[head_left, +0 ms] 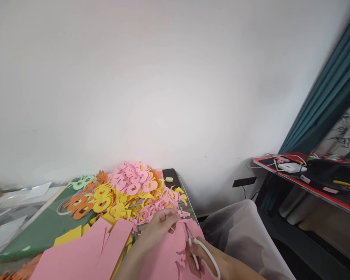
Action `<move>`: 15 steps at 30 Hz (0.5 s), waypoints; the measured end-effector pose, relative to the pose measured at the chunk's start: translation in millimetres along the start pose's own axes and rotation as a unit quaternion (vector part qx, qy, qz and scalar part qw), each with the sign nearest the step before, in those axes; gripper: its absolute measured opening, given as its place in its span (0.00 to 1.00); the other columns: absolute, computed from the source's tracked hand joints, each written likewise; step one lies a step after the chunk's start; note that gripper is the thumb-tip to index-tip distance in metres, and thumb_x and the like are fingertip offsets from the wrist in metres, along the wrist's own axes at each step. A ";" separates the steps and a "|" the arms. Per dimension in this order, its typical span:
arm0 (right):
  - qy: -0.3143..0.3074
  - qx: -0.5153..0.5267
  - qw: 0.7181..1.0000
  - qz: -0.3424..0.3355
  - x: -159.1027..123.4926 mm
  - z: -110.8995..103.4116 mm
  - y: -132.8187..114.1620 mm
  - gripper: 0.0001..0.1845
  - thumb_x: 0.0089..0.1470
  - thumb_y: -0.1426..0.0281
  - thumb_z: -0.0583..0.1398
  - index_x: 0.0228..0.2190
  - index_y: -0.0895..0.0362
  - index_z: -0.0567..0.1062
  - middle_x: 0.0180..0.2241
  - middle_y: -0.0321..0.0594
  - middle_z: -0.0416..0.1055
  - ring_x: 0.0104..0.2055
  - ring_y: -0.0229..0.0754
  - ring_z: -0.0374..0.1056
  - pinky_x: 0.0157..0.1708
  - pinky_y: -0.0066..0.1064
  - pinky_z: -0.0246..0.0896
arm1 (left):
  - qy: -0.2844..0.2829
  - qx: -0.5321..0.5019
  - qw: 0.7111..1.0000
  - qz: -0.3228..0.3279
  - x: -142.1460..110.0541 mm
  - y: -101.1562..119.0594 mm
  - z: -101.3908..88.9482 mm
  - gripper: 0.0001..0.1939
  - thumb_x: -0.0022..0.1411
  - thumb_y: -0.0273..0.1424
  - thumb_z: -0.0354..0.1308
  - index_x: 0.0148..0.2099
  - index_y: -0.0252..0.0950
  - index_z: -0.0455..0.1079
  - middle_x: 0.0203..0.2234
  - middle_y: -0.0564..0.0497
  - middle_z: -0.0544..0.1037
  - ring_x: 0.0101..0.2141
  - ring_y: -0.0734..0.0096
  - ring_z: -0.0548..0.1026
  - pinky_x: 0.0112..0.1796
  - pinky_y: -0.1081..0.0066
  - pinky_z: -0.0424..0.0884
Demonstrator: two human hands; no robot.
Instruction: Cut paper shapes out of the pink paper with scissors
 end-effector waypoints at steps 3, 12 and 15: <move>0.027 -0.008 1.000 -0.006 -0.4 -2.8 -9.4 0.28 0.53 0.51 0.42 0.16 0.59 0.63 0.20 0.35 0.60 0.24 0.33 0.56 0.30 0.24 0.54 | -0.012 0.004 1.000 0.003 -0.7 2.1 0.9 0.12 0.52 0.39 0.52 0.24 0.36 0.63 0.14 0.60 0.59 0.21 0.78 0.59 0.27 0.75 0.57; 0.042 -0.036 0.998 0.015 -0.2 -1.9 -21.1 0.28 0.50 0.49 0.42 0.24 0.60 0.66 0.21 0.35 0.59 0.22 0.34 0.56 0.28 0.28 0.57 | -0.006 0.049 0.996 0.071 0.8 1.6 0.4 0.14 0.55 0.38 0.49 0.21 0.36 0.61 0.15 0.57 0.66 0.21 0.76 0.64 0.28 0.74 0.58; 0.025 -0.099 0.994 -0.033 -4.1 -3.6 -10.3 0.26 0.50 0.50 0.45 0.31 0.59 0.66 0.29 0.39 0.58 0.25 0.33 0.56 0.30 0.29 0.57 | -0.011 0.041 0.996 0.072 1.1 -0.5 0.6 0.14 0.55 0.38 0.48 0.23 0.35 0.63 0.16 0.56 0.69 0.22 0.75 0.67 0.30 0.74 0.60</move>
Point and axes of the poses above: each hand's wrist, its own x-axis towards the middle knuckle, its own z-axis out of the palm, y = z × x, the point moved 4 cm from there along x, towards the middle knuckle
